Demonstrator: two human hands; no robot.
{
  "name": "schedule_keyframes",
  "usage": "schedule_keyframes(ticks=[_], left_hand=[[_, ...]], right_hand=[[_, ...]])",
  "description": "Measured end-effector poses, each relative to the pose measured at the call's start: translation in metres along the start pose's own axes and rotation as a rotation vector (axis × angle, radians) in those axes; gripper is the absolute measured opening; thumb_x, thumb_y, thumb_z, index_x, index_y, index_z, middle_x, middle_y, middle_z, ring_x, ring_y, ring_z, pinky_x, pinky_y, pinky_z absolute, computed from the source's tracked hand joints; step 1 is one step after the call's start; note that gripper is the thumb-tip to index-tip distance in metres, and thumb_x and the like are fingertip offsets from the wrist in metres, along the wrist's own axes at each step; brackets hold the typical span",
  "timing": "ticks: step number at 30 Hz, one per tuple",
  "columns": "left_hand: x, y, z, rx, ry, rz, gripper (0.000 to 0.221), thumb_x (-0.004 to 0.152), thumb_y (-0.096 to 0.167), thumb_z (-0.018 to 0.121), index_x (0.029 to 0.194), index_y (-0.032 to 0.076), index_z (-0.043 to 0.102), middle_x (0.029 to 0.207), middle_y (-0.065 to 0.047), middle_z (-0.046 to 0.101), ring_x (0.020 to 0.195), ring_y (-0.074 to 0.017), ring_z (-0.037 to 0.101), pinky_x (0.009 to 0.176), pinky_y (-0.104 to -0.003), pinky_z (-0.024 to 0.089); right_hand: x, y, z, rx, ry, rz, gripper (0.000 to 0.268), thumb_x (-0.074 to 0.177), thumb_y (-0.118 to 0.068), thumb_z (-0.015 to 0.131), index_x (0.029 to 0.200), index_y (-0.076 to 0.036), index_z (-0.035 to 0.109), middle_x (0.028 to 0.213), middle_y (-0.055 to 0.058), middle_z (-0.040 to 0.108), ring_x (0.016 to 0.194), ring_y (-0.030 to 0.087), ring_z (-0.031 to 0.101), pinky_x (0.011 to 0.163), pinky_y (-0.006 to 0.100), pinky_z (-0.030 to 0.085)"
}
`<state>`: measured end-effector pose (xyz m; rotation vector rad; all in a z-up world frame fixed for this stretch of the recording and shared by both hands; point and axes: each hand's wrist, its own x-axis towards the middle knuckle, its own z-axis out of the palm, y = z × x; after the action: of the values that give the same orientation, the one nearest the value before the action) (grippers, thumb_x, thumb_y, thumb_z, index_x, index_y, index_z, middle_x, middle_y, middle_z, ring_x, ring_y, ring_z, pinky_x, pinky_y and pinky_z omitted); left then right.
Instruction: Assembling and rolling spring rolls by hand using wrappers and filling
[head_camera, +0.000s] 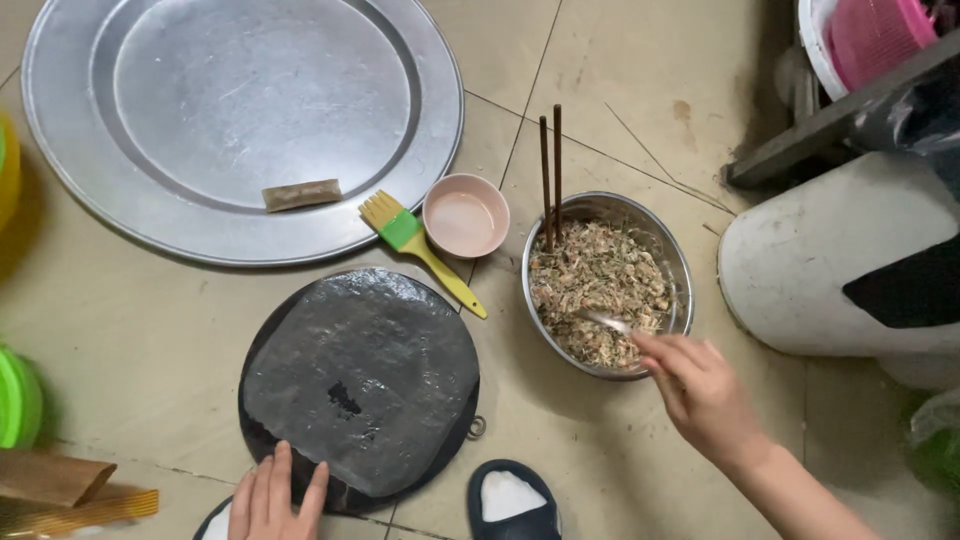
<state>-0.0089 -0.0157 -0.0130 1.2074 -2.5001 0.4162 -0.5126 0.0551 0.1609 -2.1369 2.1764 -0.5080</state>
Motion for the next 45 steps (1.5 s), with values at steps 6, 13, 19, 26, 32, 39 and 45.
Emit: schedule_keyframes(ticks=[6,13,19,26,32,39,45], left_hand=[[-0.013,-0.011,0.019,-0.015,0.018,0.056,0.021,0.097,0.024,0.066,0.116,0.03,0.073,0.123,-0.029,0.078,0.101,-0.0373,0.079,0.091,-0.048,0.061],[-0.022,0.01,0.029,-0.07,0.025,-0.181,0.022,0.09,0.04,0.063,0.105,0.031,0.077,0.132,-0.025,0.079,0.108,-0.038,0.079,0.099,-0.053,0.059],[-0.014,0.002,0.031,-0.103,0.122,-0.067,0.01,0.094,0.027,0.071,0.102,0.025,0.076,0.122,-0.032,0.079,0.096,-0.0416,0.078,0.087,-0.054,0.059],[-0.024,0.002,0.035,-0.058,0.039,-0.124,0.016,0.093,0.034,0.066,0.103,0.029,0.077,0.126,-0.027,0.08,0.101,-0.0386,0.079,0.095,-0.052,0.059],[-0.018,0.004,0.031,-0.073,0.065,-0.103,0.008,0.091,0.032,0.073,0.097,0.027,0.078,0.123,-0.028,0.081,0.1,-0.0385,0.08,0.09,-0.051,0.059],[-0.02,-0.006,0.039,0.0,0.073,0.003,0.008,0.095,0.033,0.068,0.099,0.033,0.075,0.118,-0.027,0.081,0.092,-0.0353,0.08,0.084,-0.048,0.061],[-0.01,-0.01,0.037,-0.02,0.177,0.081,0.007,0.097,0.025,0.068,0.099,0.028,0.074,0.111,-0.031,0.081,0.084,-0.0367,0.078,0.075,-0.046,0.06]], right_hand=[[0.007,0.025,0.028,-0.092,-0.169,-0.187,0.029,0.101,-0.019,0.067,0.129,-0.014,0.072,0.114,0.002,0.076,0.093,0.023,0.07,0.081,0.035,0.046],[0.02,0.015,-0.019,0.094,-0.129,-0.015,0.022,0.102,-0.02,0.061,0.117,-0.011,0.076,0.101,0.001,0.081,0.08,0.016,0.073,0.072,0.034,0.044],[0.021,0.005,0.007,0.126,-0.33,0.277,0.034,0.106,-0.029,0.052,0.116,-0.014,0.081,0.115,0.002,0.083,0.104,0.017,0.078,0.093,0.039,0.051],[0.012,-0.017,0.0,0.108,-0.123,0.179,0.025,0.102,-0.022,0.062,0.117,-0.013,0.08,0.108,0.002,0.084,0.092,0.014,0.077,0.078,0.033,0.049],[0.013,0.017,0.009,-0.042,-0.11,0.036,0.021,0.1,-0.02,0.069,0.115,-0.01,0.079,0.096,0.003,0.084,0.074,0.013,0.075,0.068,0.03,0.049],[0.012,0.004,0.004,0.059,-0.176,0.099,0.024,0.102,-0.019,0.061,0.117,-0.01,0.078,0.109,0.003,0.083,0.092,0.019,0.078,0.079,0.036,0.05],[0.009,0.003,0.012,0.125,-0.215,0.135,0.026,0.101,-0.022,0.062,0.12,-0.013,0.078,0.114,0.002,0.083,0.097,0.017,0.077,0.085,0.036,0.051]])
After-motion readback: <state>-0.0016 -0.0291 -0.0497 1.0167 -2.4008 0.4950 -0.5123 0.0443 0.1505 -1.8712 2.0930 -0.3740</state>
